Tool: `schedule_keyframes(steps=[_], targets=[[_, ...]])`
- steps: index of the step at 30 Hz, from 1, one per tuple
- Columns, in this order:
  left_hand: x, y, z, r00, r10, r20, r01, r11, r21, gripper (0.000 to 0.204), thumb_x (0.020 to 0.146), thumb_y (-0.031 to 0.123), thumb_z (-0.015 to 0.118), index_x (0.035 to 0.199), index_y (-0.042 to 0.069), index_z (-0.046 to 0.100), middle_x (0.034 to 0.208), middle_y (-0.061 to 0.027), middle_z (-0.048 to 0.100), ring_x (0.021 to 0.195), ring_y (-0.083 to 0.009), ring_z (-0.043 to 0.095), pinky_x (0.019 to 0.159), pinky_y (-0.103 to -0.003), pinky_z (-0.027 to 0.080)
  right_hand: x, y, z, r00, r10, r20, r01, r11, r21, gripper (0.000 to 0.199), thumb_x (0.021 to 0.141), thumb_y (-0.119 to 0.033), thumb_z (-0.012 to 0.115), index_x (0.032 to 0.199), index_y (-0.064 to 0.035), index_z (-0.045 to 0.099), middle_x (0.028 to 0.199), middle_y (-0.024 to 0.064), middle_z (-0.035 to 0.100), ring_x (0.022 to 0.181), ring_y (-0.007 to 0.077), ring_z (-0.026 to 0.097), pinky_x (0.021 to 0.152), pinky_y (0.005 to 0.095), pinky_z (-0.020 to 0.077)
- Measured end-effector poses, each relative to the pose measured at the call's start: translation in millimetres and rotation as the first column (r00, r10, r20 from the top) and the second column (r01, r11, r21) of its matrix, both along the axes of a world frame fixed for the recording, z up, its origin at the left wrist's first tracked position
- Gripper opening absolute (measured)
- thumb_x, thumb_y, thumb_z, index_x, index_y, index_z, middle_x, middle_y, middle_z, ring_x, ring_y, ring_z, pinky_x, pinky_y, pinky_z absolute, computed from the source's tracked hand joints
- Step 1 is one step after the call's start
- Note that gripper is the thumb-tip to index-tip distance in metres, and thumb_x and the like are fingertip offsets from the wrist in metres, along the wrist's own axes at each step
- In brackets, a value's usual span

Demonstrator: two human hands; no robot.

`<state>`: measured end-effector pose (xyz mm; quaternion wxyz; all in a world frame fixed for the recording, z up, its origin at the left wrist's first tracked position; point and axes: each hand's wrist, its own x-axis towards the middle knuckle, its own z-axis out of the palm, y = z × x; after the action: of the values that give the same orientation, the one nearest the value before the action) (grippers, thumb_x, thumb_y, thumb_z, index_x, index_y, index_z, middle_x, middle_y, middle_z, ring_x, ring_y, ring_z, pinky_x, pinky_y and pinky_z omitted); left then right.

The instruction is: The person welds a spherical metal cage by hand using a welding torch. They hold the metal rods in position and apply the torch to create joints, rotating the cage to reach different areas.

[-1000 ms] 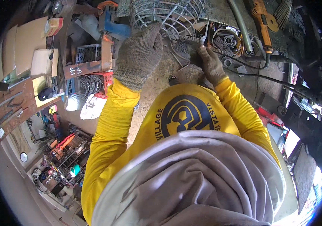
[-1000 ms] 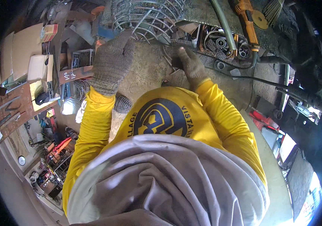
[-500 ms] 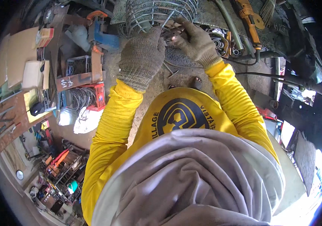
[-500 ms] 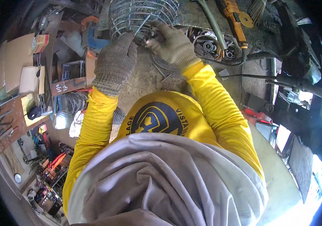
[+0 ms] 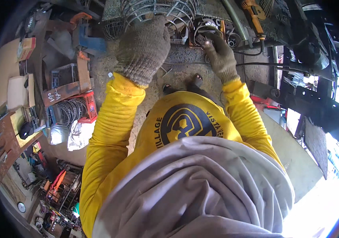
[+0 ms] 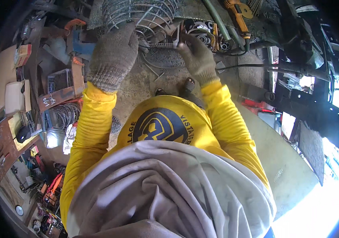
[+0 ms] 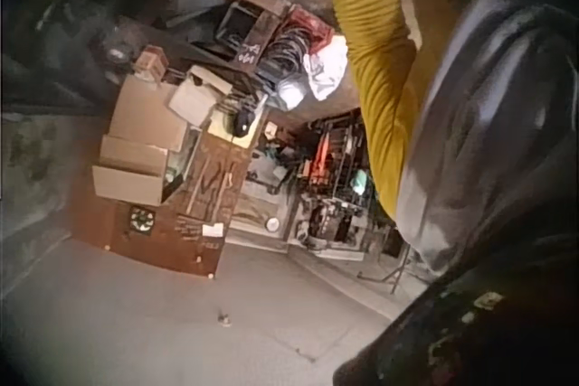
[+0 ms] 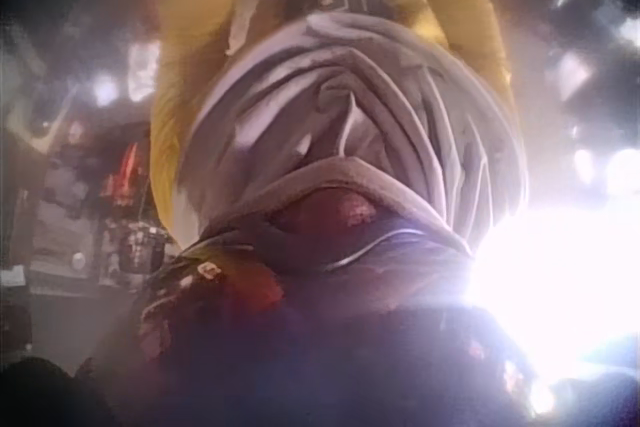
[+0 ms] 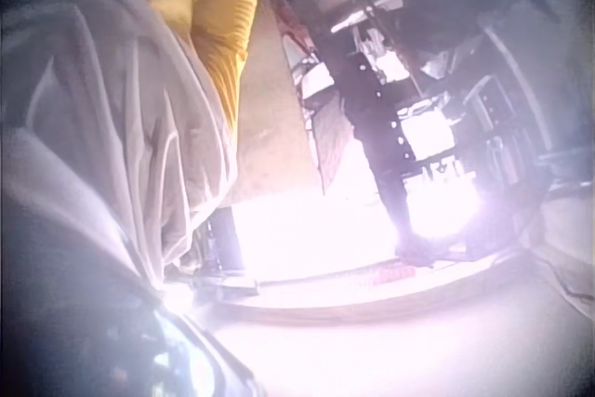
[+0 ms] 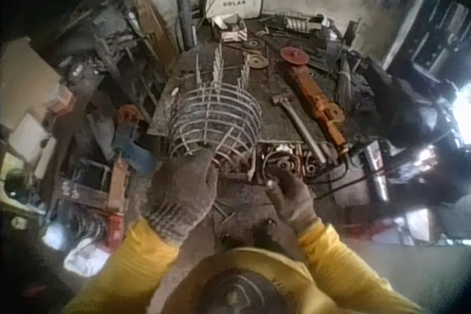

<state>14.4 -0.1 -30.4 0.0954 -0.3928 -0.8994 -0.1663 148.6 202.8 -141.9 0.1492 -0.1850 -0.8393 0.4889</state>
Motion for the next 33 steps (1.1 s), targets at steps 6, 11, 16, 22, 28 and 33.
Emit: schedule_keyframes(steps=[6, 11, 16, 22, 28, 33], targets=[[-2.4, -0.1, 4.3, 0.999, -0.023, 0.029, 0.022, 0.999, 0.025, 0.022, 0.094, 0.024, 0.06, 0.11, 0.011, 0.069, 0.09, -0.0158, 0.072, 0.082, -0.0368, 0.07, 0.072, -0.048, 0.056, 58.3, 8.0, -1.8, 0.972, -0.222, -0.072, 0.207, 0.962, -0.175, 0.046, 0.096, -0.029, 0.069, 0.13, 0.0005, 0.06, 0.115, 0.0143, 0.069, 0.099, 0.0188, 0.064, 0.091, 0.0313, 0.0503], [-5.4, -7.6, -2.9, 0.999, 0.013, -0.036, -0.011, 0.998, 0.059, 0.022, 0.094, 0.025, 0.06, 0.11, 0.014, 0.069, 0.088, -0.0168, 0.071, 0.079, -0.0393, 0.068, 0.068, -0.05, 0.055, 104.6, 99.5, -28.4, 0.674, -0.597, -0.436, 0.631, 0.772, -0.083, 0.04, 0.099, -0.017, 0.064, 0.133, 0.0026, 0.053, 0.12, 0.0112, 0.064, 0.105, 0.0181, 0.061, 0.091, 0.0295, 0.051], [-1.6, -6.1, 3.6, 1.0, 0.016, -0.013, -0.015, 0.997, 0.079, 0.023, 0.094, 0.025, 0.061, 0.111, 0.013, 0.069, 0.087, -0.0183, 0.07, 0.077, -0.0409, 0.068, 0.067, -0.051, 0.054, 132.5, 164.2, -2.2, 0.4, -0.833, -0.383, 0.858, 0.487, -0.162, 0.059, 0.093, -0.03, 0.073, 0.131, 0.0093, 0.051, 0.119, 0.0196, 0.063, 0.104, 0.0247, 0.063, 0.092, 0.0356, 0.0513], [7.5, -1.0, -0.7, 0.997, 0.056, -0.059, -0.052, 0.996, 0.069, 0.021, 0.093, 0.022, 0.062, 0.109, 0.012, 0.069, 0.091, -0.0184, 0.071, 0.079, -0.0402, 0.068, 0.069, -0.05, 0.054, 138.7, 214.5, -8.2, 0.551, -0.832, -0.067, 0.803, 0.55, -0.229, 0.07, 0.093, -0.047, 0.069, 0.133, 0.0089, 0.052, 0.121, 0.0199, 0.064, 0.105, 0.0273, 0.062, 0.092, 0.0354, 0.049], [9.4, 1.9, 4.2, 0.995, 0.096, -0.019, -0.096, 0.995, -0.014, 0.025, 0.095, 0.025, 0.063, 0.113, 0.009, 0.07, 0.095, -0.0192, 0.072, 0.083, -0.0381, 0.071, 0.073, -0.045, 0.056, 124.9, 230.3, -10.5, 0.516, -0.855, -0.059, 0.856, 0.517, -0.004, 0.07, 0.093, -0.051, 0.066, 0.133, 0.0059, 0.055, 0.129, 0.0226, 0.064, 0.117, 0.0367, 0.06, 0.101, 0.0423, 0.0442], [6.1, 0.8, -1.0, 0.996, 0.066, -0.053, -0.064, 0.997, 0.046, 0.023, 0.095, 0.024, 0.062, 0.111, 0.009, 0.07, 0.091, -0.0197, 0.071, 0.077, -0.039, 0.069, 0.068, -0.047, 0.055, 133.3, 248.8, -20.9, 0.506, -0.854, -0.125, 0.852, 0.471, 0.23, 0.065, 0.093, -0.049, 0.065, 0.128, 0.0053, 0.058, 0.123, 0.0235, 0.066, 0.111, 0.0386, 0.062, 0.093, 0.0451, 0.0483]])
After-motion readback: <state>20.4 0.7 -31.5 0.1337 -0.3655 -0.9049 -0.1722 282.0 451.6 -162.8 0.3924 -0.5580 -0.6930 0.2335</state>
